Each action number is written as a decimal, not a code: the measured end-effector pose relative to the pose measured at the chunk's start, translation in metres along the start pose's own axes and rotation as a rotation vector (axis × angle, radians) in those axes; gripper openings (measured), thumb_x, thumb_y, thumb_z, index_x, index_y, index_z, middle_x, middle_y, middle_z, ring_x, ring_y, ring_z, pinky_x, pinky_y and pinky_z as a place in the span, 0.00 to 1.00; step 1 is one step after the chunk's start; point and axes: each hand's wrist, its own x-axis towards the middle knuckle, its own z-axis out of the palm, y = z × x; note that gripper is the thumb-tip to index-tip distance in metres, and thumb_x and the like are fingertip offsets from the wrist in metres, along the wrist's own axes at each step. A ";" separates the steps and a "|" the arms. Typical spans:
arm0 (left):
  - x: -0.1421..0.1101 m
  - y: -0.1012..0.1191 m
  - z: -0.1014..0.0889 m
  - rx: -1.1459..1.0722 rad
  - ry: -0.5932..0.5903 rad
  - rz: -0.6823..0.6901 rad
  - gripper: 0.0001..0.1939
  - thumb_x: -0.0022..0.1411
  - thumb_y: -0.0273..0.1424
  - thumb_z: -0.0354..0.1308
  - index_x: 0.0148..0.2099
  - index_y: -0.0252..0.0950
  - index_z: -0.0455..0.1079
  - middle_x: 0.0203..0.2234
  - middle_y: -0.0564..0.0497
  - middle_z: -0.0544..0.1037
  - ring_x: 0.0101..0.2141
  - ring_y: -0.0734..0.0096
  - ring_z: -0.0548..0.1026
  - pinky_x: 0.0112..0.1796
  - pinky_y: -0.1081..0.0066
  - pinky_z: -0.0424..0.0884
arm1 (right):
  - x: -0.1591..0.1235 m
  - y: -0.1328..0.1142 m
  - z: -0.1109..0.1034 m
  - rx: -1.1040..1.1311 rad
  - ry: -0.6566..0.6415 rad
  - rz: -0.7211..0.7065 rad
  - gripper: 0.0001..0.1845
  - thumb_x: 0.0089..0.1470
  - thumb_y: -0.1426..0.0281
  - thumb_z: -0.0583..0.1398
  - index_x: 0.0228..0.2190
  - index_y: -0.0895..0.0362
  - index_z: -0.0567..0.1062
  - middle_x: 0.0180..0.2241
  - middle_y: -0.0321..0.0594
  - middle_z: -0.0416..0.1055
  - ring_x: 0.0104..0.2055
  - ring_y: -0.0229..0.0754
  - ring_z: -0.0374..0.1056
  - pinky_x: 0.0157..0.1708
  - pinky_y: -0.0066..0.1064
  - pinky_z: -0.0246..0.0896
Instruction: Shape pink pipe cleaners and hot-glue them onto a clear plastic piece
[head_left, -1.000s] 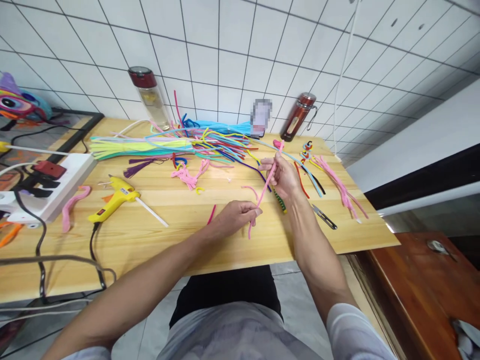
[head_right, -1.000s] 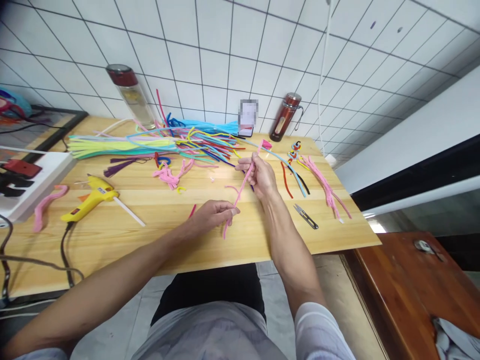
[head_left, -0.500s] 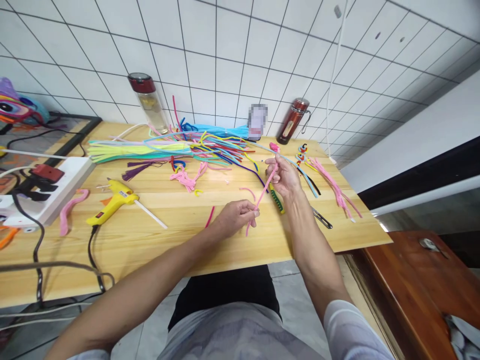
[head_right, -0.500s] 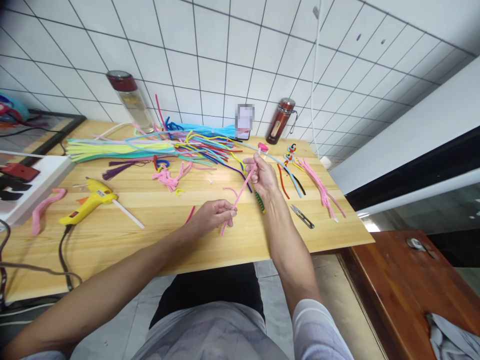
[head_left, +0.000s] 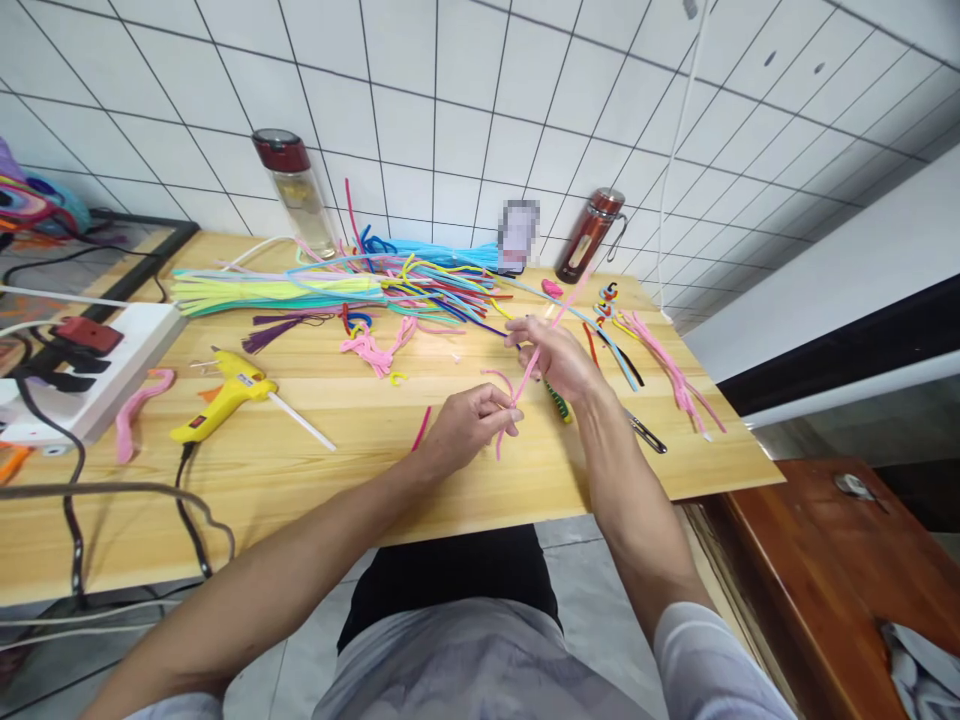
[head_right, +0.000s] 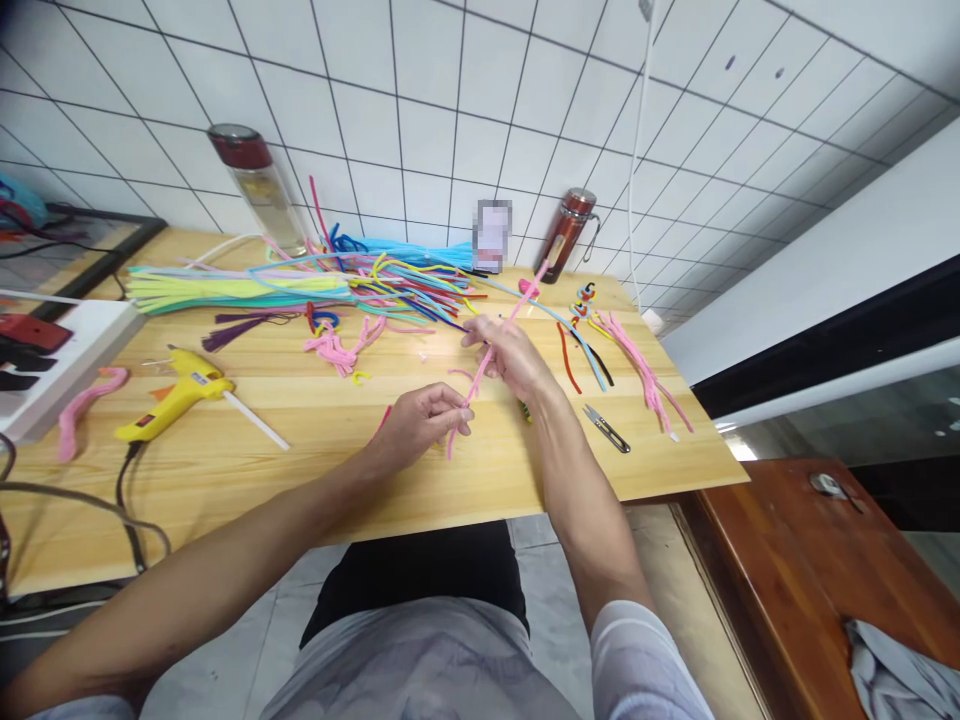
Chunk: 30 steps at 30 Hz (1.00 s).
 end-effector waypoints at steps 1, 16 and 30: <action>0.000 0.000 -0.001 -0.020 0.017 0.017 0.12 0.58 0.39 0.66 0.37 0.37 0.71 0.24 0.52 0.81 0.24 0.72 0.77 0.23 0.76 0.67 | -0.006 0.000 0.005 -0.071 -0.024 -0.001 0.27 0.47 0.46 0.70 0.36 0.56 0.78 0.33 0.39 0.74 0.23 0.32 0.60 0.16 0.25 0.48; 0.008 -0.004 -0.007 -0.245 -0.126 0.073 0.17 0.61 0.45 0.63 0.39 0.36 0.67 0.35 0.48 0.82 0.21 0.80 0.70 0.21 0.76 0.65 | -0.048 0.029 0.023 -0.184 0.053 -0.122 0.21 0.51 0.51 0.70 0.29 0.55 0.76 0.21 0.32 0.70 0.21 0.35 0.63 0.24 0.29 0.57; 0.008 -0.001 -0.006 -0.273 -0.109 0.134 0.19 0.55 0.41 0.70 0.39 0.35 0.66 0.27 0.52 0.79 0.26 0.74 0.78 0.28 0.74 0.73 | -0.059 0.045 0.021 -0.110 0.148 -0.129 0.20 0.53 0.50 0.69 0.29 0.54 0.77 0.23 0.33 0.69 0.25 0.36 0.60 0.28 0.30 0.56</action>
